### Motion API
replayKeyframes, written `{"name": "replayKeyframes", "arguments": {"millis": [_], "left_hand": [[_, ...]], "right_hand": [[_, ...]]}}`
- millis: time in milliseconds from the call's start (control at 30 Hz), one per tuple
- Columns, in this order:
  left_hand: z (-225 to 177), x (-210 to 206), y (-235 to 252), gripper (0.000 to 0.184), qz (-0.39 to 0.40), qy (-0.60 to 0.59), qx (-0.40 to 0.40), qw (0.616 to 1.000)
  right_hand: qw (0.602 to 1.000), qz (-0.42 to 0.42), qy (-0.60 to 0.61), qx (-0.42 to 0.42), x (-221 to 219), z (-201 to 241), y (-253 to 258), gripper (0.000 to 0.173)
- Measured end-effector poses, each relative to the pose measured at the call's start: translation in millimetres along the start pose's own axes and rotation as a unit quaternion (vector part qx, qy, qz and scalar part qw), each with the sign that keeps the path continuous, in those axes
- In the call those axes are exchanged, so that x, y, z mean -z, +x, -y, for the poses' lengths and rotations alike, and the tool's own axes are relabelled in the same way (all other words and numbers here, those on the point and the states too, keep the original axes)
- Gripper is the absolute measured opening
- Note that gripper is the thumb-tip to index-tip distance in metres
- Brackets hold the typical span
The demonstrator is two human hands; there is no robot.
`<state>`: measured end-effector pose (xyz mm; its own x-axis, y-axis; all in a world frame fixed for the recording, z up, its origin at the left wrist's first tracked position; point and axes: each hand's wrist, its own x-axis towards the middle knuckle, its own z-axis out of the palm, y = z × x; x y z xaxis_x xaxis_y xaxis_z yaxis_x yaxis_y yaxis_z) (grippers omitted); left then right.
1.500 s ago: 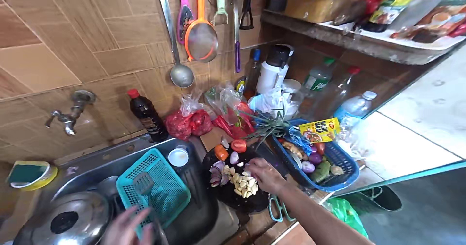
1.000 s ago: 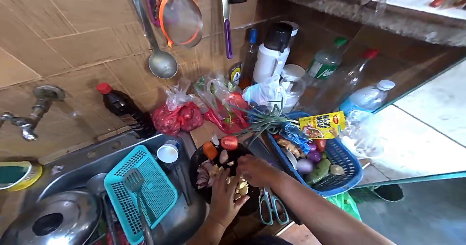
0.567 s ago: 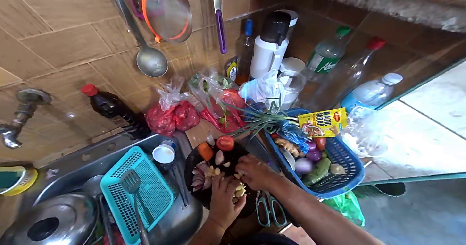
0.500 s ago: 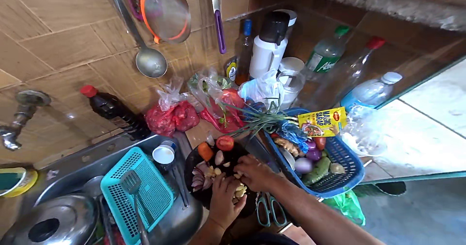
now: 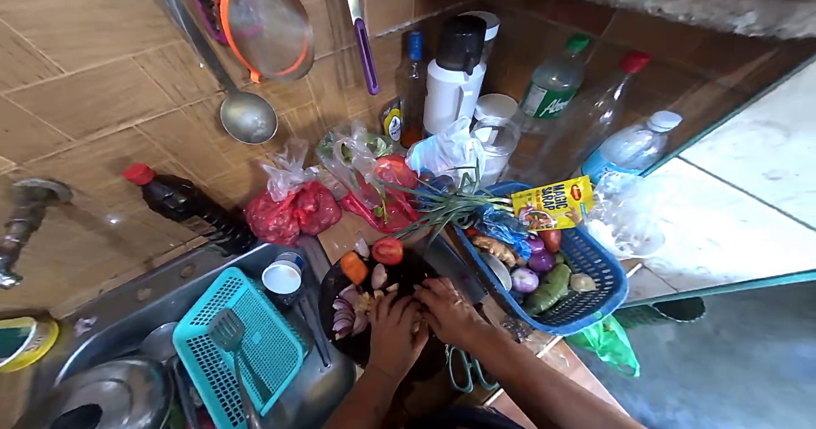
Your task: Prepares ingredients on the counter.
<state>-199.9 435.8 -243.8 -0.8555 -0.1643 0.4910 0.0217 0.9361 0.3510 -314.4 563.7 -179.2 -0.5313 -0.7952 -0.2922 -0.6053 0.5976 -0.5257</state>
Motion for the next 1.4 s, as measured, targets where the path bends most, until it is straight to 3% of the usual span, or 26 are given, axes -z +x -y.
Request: {"name": "replayKeyframes", "arguments": {"millis": [200, 467, 667, 800, 933, 1033, 1267, 1333, 1400], "left_hand": [[-2.8, -2.7, 0.1, 0.024, -0.016, -0.020, 0.011, 1.000], [-3.8, -7.3, 11.5, 0.023, -0.031, -0.018, 0.075, 0.997], [-2.6, -18.8, 33.2, 0.023, -0.040, -0.037, 0.099, 0.994], [-1.0, -28.4, 49.6, 0.022, -0.079, -0.027, 0.083, 0.993], [1.9, -30.8, 58.8, 0.024, -0.071, -0.006, 0.073, 0.995], [3.7, -24.9, 60.6, 0.023, -0.058, -0.030, 0.061, 0.996], [15.9, 1.8, 67.5, 0.018, -0.082, -0.210, 0.050, 0.973], [14.7, 22.9, 63.0, 0.018, -0.089, -0.186, 0.090, 0.974], [2.7, 58.0, 54.7, 0.020, 0.013, -0.141, 0.192, 0.971]], "right_hand": [[0.999, -0.023, -0.019, 0.027, -6.9, -10.9, 0.1, 0.036], [0.999, -0.025, -0.020, -0.021, -12.0, 0.3, -13.1, 0.040], [0.997, -0.072, -0.014, -0.030, -24.4, 4.4, -20.0, 0.041], [0.996, -0.084, -0.012, -0.040, -28.4, 4.5, -19.9, 0.041], [0.993, -0.112, -0.019, -0.022, -32.2, 1.2, -19.5, 0.039], [0.987, -0.159, -0.026, 0.005, -39.6, -0.5, -20.7, 0.035], [0.974, -0.209, -0.053, 0.063, -57.8, 7.6, -26.7, 0.034], [0.971, -0.223, -0.053, 0.066, -59.2, 8.1, -26.2, 0.033], [0.971, -0.228, -0.043, 0.059, -59.3, 9.3, -25.7, 0.032]]}}
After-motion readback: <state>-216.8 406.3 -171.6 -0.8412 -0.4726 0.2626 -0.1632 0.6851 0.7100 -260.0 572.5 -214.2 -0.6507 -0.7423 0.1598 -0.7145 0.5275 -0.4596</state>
